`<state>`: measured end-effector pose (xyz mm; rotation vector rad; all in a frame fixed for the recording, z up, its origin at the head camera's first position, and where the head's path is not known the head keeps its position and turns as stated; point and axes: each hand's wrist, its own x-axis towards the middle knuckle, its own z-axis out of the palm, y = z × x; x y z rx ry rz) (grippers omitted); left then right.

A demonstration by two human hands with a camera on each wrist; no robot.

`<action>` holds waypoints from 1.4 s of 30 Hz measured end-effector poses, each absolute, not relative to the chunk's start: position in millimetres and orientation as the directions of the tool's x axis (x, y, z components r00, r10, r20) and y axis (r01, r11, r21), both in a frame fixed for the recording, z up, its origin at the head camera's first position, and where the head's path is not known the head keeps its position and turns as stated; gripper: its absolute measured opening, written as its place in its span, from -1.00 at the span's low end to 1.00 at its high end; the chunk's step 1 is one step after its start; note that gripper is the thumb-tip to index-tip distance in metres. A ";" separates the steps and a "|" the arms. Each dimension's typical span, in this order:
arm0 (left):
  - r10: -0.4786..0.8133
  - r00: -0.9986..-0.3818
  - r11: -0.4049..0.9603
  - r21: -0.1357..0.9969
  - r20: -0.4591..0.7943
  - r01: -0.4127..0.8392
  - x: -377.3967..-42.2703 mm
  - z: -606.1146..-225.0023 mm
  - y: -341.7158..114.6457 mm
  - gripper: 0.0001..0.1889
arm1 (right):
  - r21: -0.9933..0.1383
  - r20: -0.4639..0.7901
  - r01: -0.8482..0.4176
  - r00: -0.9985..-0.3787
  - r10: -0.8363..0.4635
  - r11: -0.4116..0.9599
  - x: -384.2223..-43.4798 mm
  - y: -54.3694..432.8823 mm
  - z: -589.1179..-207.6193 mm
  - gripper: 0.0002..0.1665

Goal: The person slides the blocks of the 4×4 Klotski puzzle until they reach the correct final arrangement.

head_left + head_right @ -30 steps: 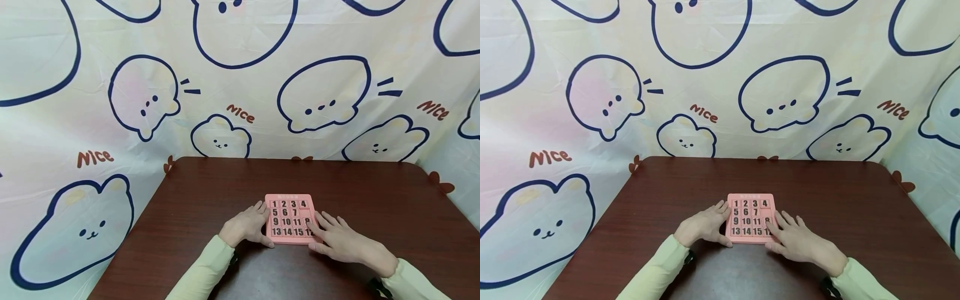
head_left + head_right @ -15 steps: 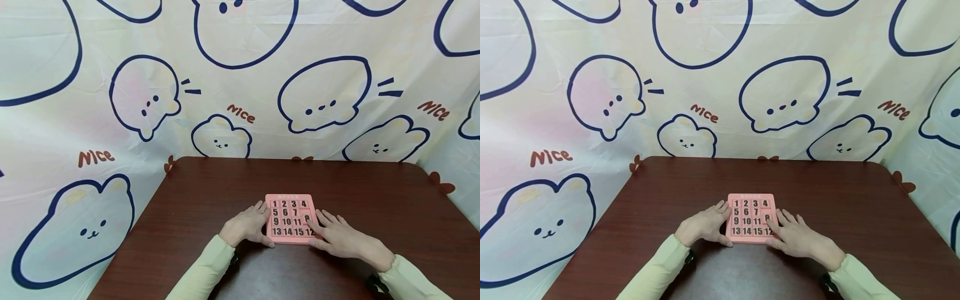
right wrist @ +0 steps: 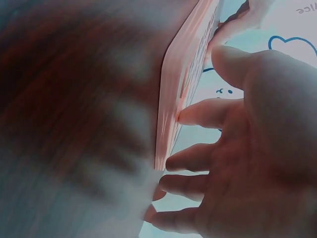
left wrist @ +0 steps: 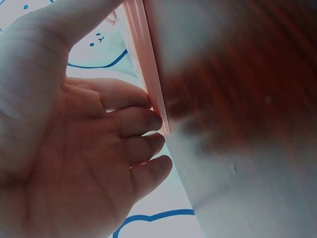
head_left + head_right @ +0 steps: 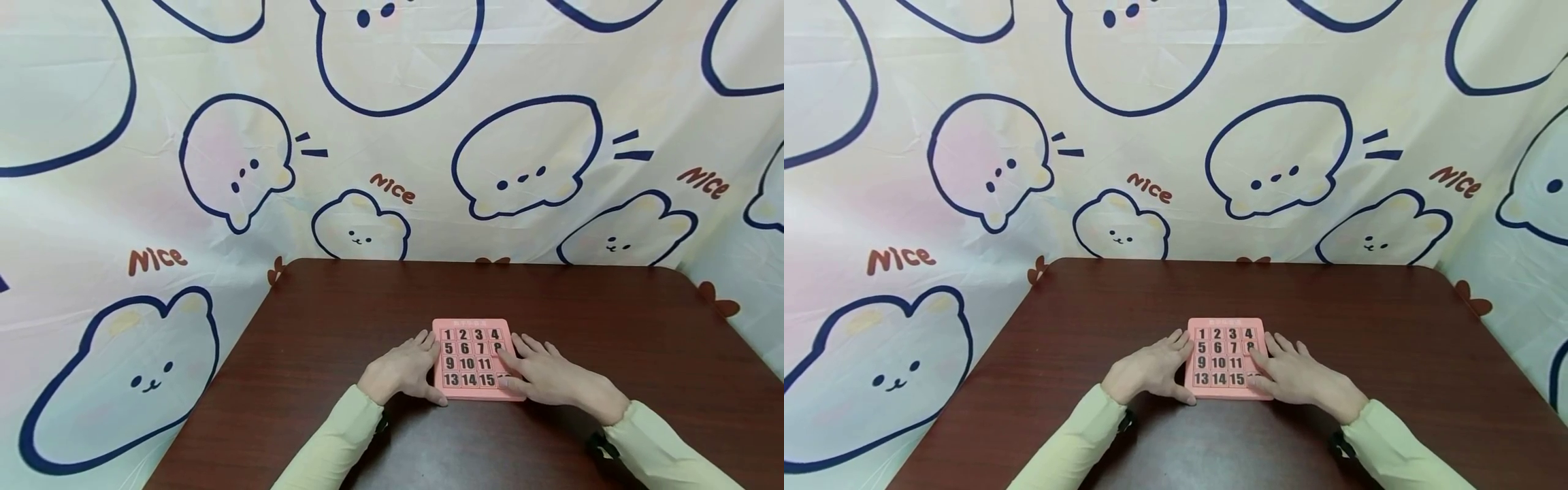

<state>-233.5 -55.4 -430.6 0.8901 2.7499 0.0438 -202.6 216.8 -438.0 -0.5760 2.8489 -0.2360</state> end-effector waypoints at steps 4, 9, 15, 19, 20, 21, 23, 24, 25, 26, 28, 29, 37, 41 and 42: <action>0.583 -0.781 0.811 0.107 -0.222 0.575 -233.4 -431.6 -55.3 0.15 | -0.193 -0.193 -0.368 -0.895 -0.403 0.909 -198.3 217.4 -436.4 -0.17; 0.584 -0.781 0.810 0.095 -0.222 0.579 -233.6 -431.7 -54.3 0.15 | -0.231 -0.180 -0.389 -0.884 -0.432 0.892 -176.8 220.3 -431.4 -0.17; 0.584 -0.780 0.808 0.075 -0.224 0.584 -236.2 -429.6 -54.7 0.15 | -0.239 -0.146 -0.432 -0.869 -0.472 0.870 -152.2 222.7 -432.7 -0.16; 0.579 -0.781 0.812 0.073 -0.235 0.579 -236.9 -429.4 -55.6 0.15 | -0.240 -0.135 -0.437 -0.869 -0.476 0.867 -145.2 223.8 -435.4 -0.14; 0.577 -0.782 0.813 0.073 -0.237 0.578 -236.9 -429.4 -55.9 0.15 | -0.241 -0.132 -0.435 -0.871 -0.473 0.867 -144.5 224.0 -435.9 -0.14; 0.576 -0.782 0.814 0.072 -0.239 0.577 -236.9 -429.7 -56.0 0.14 | -0.240 -0.129 -0.434 -0.872 -0.472 0.868 -144.2 224.3 -436.8 -0.14; 0.575 -0.783 0.814 0.074 -0.239 0.576 -236.6 -429.9 -56.2 0.14 | -0.233 -0.115 -0.445 -0.870 -0.479 0.865 -143.8 224.9 -438.6 -0.14; 0.574 -0.783 0.815 0.075 -0.240 0.575 -236.4 -430.1 -56.3 0.14 | -0.232 -0.113 -0.444 -0.872 -0.477 0.866 -143.6 225.0 -439.3 -0.14; 0.575 -0.782 0.815 0.076 -0.240 0.575 -236.3 -430.1 -56.4 0.14 | -0.228 -0.107 -0.448 -0.871 -0.480 0.864 -143.5 225.2 -440.0 -0.15; 0.574 -0.783 0.815 0.076 -0.240 0.575 -236.1 -430.2 -56.5 0.14 | -0.225 -0.104 -0.450 -0.871 -0.481 0.864 -143.4 225.3 -440.6 -0.15; 0.575 -0.783 0.815 0.076 -0.238 0.575 -235.8 -429.9 -56.6 0.14 | -0.220 -0.098 -0.454 -0.870 -0.483 0.863 -143.4 225.3 -441.4 -0.15; 0.574 -0.783 0.815 0.074 -0.237 0.575 -235.5 -429.7 -56.7 0.14 | -0.216 -0.095 -0.458 -0.869 -0.485 0.863 -143.5 225.2 -441.5 -0.15; 0.580 -0.784 0.811 0.070 -0.224 0.580 -233.1 -429.3 -55.4 0.13 | -0.166 -0.085 -0.460 -0.875 -0.477 0.872 -151.5 223.7 -443.1 -0.19; 0.573 -0.787 0.816 0.079 -0.226 0.572 -232.7 -430.3 -54.9 0.14 | -0.174 -0.105 -0.447 -0.877 -0.468 0.877 -158.9 223.2 -442.6 -0.20; 0.572 -0.787 0.817 0.081 -0.228 0.571 -232.9 -430.7 -55.0 0.14 | -0.177 -0.112 -0.444 -0.878 -0.466 0.878 -160.8 223.0 -442.3 -0.19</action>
